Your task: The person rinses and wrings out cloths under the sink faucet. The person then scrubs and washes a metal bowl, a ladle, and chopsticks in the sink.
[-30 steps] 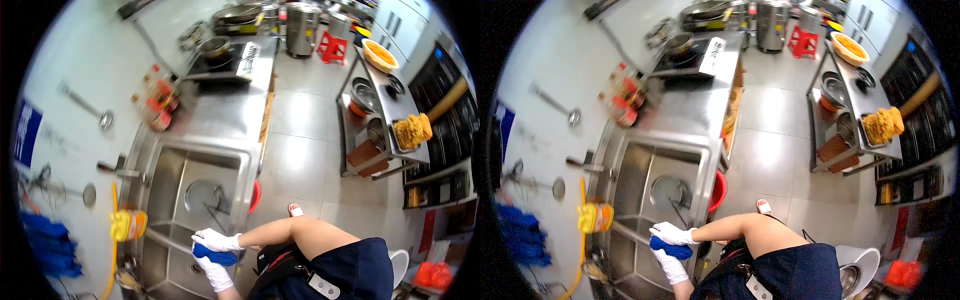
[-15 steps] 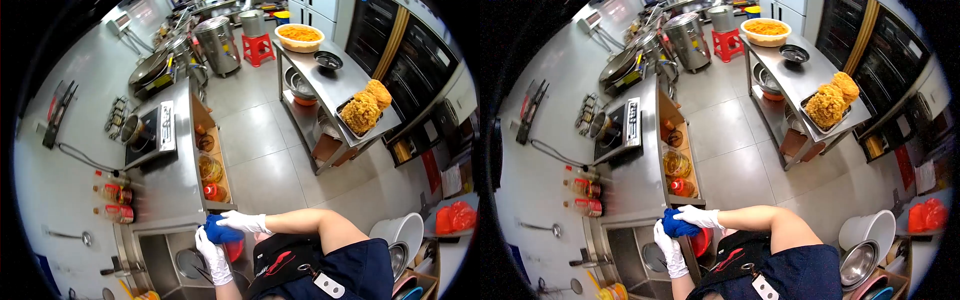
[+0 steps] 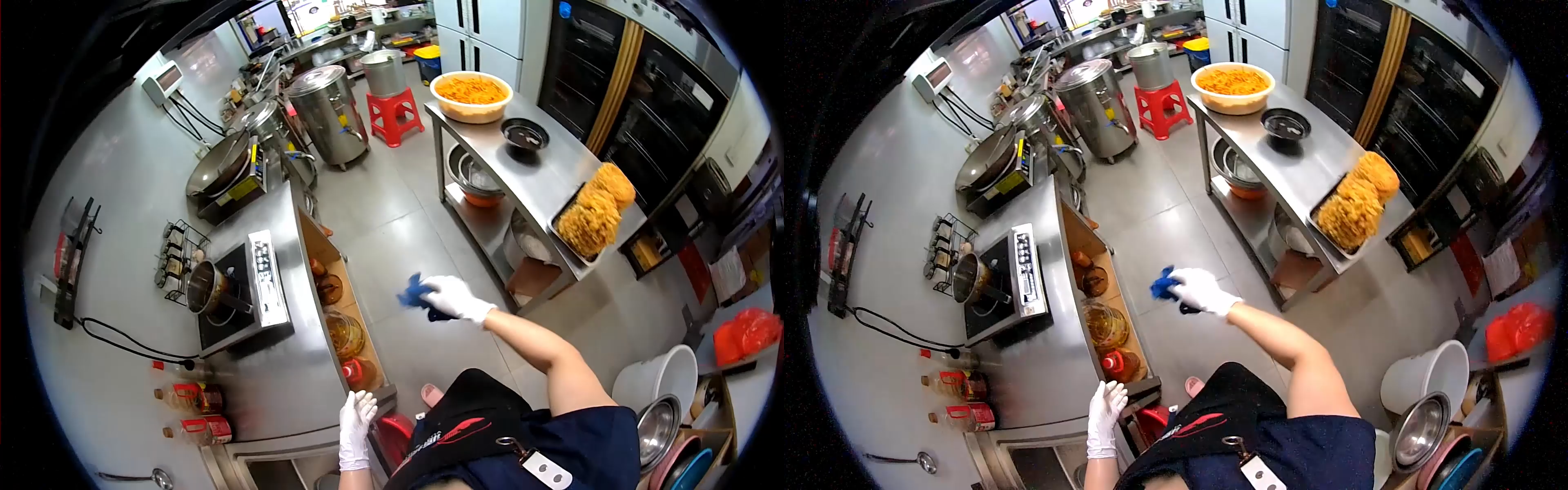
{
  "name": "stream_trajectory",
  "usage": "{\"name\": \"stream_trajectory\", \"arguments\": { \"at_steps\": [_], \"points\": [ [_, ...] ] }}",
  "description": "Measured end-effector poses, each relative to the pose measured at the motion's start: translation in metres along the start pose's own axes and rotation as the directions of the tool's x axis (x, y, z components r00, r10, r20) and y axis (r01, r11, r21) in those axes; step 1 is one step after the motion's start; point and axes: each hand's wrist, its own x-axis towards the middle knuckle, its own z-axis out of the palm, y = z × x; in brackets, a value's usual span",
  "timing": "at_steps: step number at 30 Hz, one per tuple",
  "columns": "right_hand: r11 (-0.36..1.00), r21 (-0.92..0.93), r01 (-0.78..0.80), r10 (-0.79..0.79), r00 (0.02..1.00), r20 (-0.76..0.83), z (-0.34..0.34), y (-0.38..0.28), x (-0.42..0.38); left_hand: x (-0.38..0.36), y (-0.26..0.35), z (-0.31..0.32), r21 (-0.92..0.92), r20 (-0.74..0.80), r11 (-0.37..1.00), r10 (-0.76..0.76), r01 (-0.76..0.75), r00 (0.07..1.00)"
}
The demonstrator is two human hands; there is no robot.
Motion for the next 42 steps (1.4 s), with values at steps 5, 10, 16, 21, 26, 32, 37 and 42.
{"name": "stream_trajectory", "arguments": {
  "at_steps": [5,10,16,21,26,32,37,42],
  "points": [
    [0.878,0.311,-0.364,0.401,0.914,-0.061,-0.06,0.104,0.049,0.037,0.027,0.023,0.021,-0.007,1.0,0.011,-0.011,1.0],
    [0.684,0.518,-0.514,0.609,0.793,-0.016,-0.146,0.189,0.087,0.07,0.027,0.059,0.002,-0.059,1.0,0.029,-0.029,0.998],
    [0.558,-0.414,-0.719,0.502,0.69,-0.521,-0.196,0.348,0.084,0.092,0.015,0.093,-0.004,-0.187,1.0,-0.027,0.027,0.982],
    [0.529,-0.584,-0.616,0.419,0.788,-0.452,-0.14,0.354,0.085,0.104,-0.002,0.106,-0.071,-0.231,0.996,-0.072,0.057,0.97],
    [0.585,-0.444,-0.679,0.546,0.734,-0.404,-0.141,0.332,0.111,0.08,-0.004,0.14,-0.045,-0.3,0.998,-0.044,0.032,0.953],
    [0.214,-0.76,-0.614,0.652,0.669,-0.357,-0.154,0.493,0.099,0.031,-0.033,0.137,-0.317,-0.389,0.946,-0.064,-0.068,0.919],
    [0.465,-0.561,-0.685,0.529,0.723,-0.445,-0.143,0.4,0.123,-0.006,-0.091,0.115,-0.511,-0.469,0.852,-0.168,-0.111,0.867],
    [0.782,-0.534,-0.32,0.082,0.903,-0.421,-0.089,0.297,0.146,-0.049,-0.109,0.088,-0.512,-0.577,0.82,-0.109,-0.254,0.809]
  ]
}}
